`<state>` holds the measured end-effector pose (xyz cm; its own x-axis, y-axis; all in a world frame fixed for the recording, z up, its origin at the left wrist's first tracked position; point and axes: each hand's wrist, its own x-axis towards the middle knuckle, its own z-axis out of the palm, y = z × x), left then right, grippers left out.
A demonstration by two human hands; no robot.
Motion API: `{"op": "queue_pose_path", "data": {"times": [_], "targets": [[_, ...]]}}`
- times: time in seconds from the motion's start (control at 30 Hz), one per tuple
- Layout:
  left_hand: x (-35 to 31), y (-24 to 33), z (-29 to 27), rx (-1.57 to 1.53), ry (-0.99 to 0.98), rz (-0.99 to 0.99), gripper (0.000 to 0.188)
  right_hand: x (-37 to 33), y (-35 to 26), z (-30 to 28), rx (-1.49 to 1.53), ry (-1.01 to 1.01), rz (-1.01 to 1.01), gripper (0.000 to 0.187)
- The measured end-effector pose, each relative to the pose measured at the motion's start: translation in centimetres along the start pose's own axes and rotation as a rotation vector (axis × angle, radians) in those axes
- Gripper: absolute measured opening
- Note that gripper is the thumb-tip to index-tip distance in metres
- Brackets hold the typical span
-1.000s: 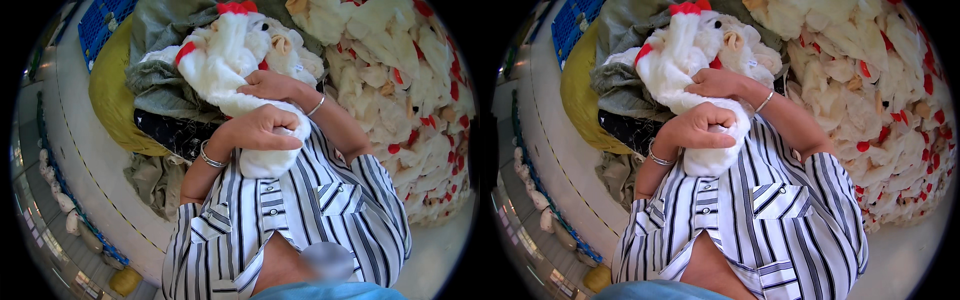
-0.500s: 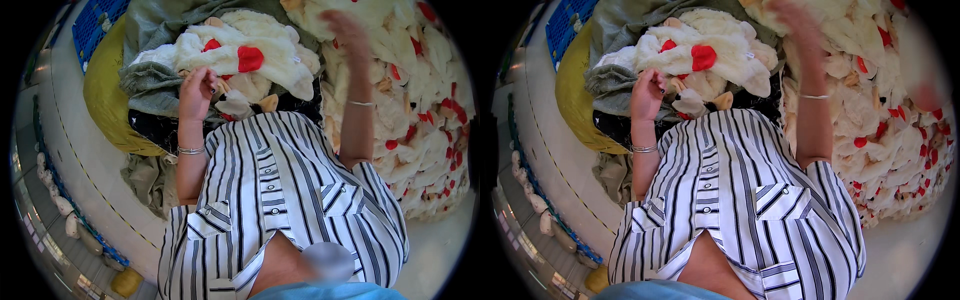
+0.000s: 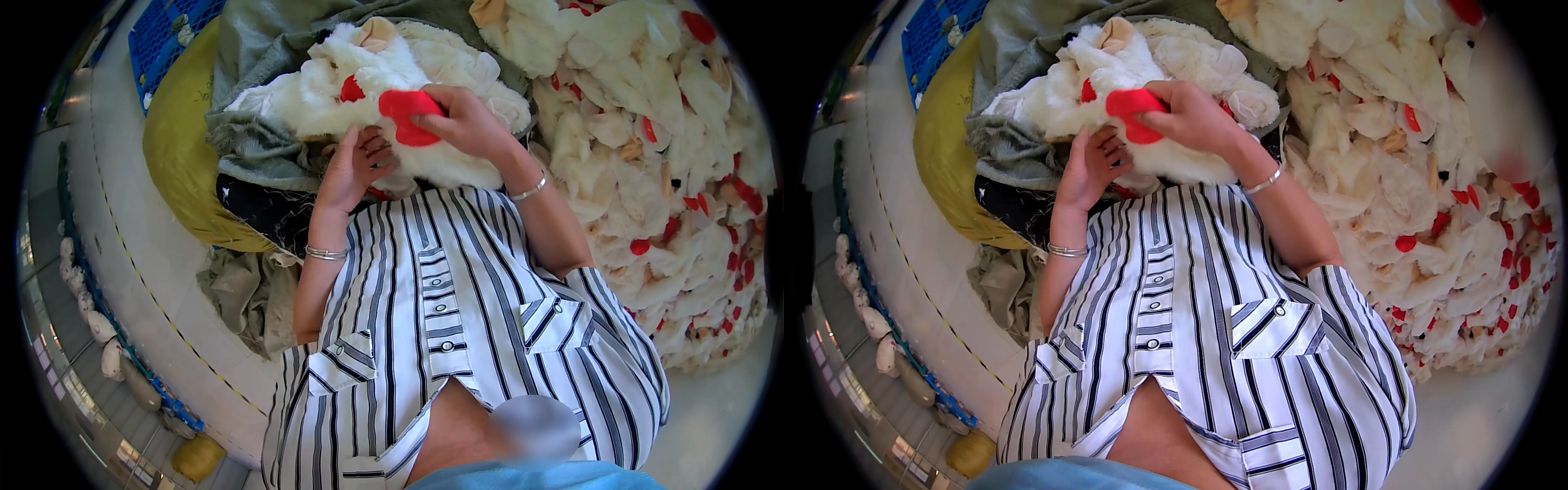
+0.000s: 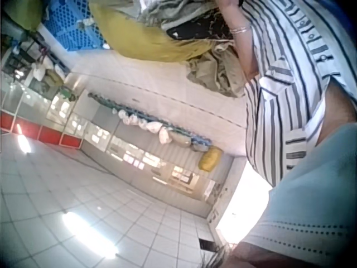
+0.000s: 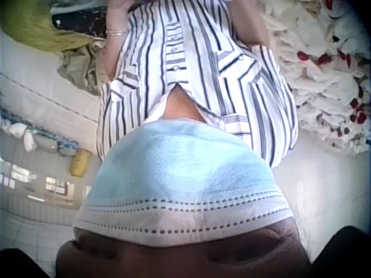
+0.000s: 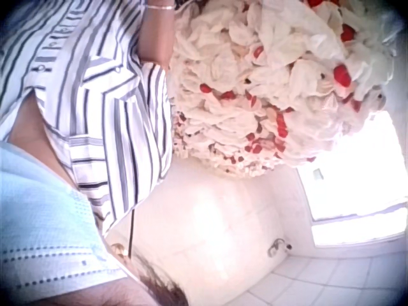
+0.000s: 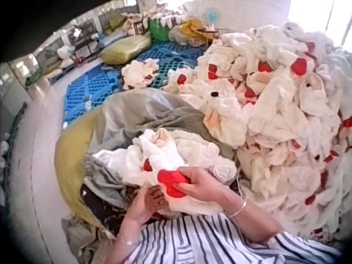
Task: The person assembles white stuffed animal toys by hand. They repeatedly pick up a white plush body, insert a red fabric piece into an opening, and manipulate the toy to shape it. The person handles multiple identical toys one at a time, turning them over and adjusting the red insert before placing them back into a pile.
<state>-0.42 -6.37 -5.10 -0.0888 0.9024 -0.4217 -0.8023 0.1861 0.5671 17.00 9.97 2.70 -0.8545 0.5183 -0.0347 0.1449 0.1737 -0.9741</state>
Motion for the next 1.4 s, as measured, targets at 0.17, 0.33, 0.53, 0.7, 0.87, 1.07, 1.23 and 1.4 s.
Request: {"op": "queue_pose_path", "data": {"times": [0.17,0.33,0.53,0.7,0.87,1.07,1.23,1.4], "targets": [[0.6,1.7,5.2,0.323,-0.069,0.408,0.039,-3.1,-4.0,2.3,-0.042,-0.285,-0.105,0.022],[-2.2,4.3,8.5,0.598,0.029,0.62,0.045,-3.0,-1.5,1.5,0.138,-0.318,0.09,0.044],[-0.6,2.7,7.8,0.413,0.108,0.585,0.033,-1.0,-1.7,0.6,0.451,0.177,0.042,0.057],[-0.7,1.1,8.6,0.958,-0.001,0.45,0.039,1.8,-1.8,0.5,0.59,0.402,0.011,0.045],[-2.0,4.0,5.6,1.364,-0.008,0.166,0.035,1.3,-1.3,-3.4,0.798,0.478,-0.122,0.045],[-3.7,8.9,3.9,1.478,0.039,0.257,0.032,-1.6,-0.2,-5.8,1.208,0.018,0.112,0.037],[-6.4,6.6,2.3,1.989,-0.061,0.799,0.047,-0.1,-4.4,-0.6,0.618,0.078,0.14,0.059],[-2.6,6.0,4.5,1.571,-0.095,0.843,0.032,1.2,-1.9,-0.1,0.267,0.115,-0.12,0.047]]}}
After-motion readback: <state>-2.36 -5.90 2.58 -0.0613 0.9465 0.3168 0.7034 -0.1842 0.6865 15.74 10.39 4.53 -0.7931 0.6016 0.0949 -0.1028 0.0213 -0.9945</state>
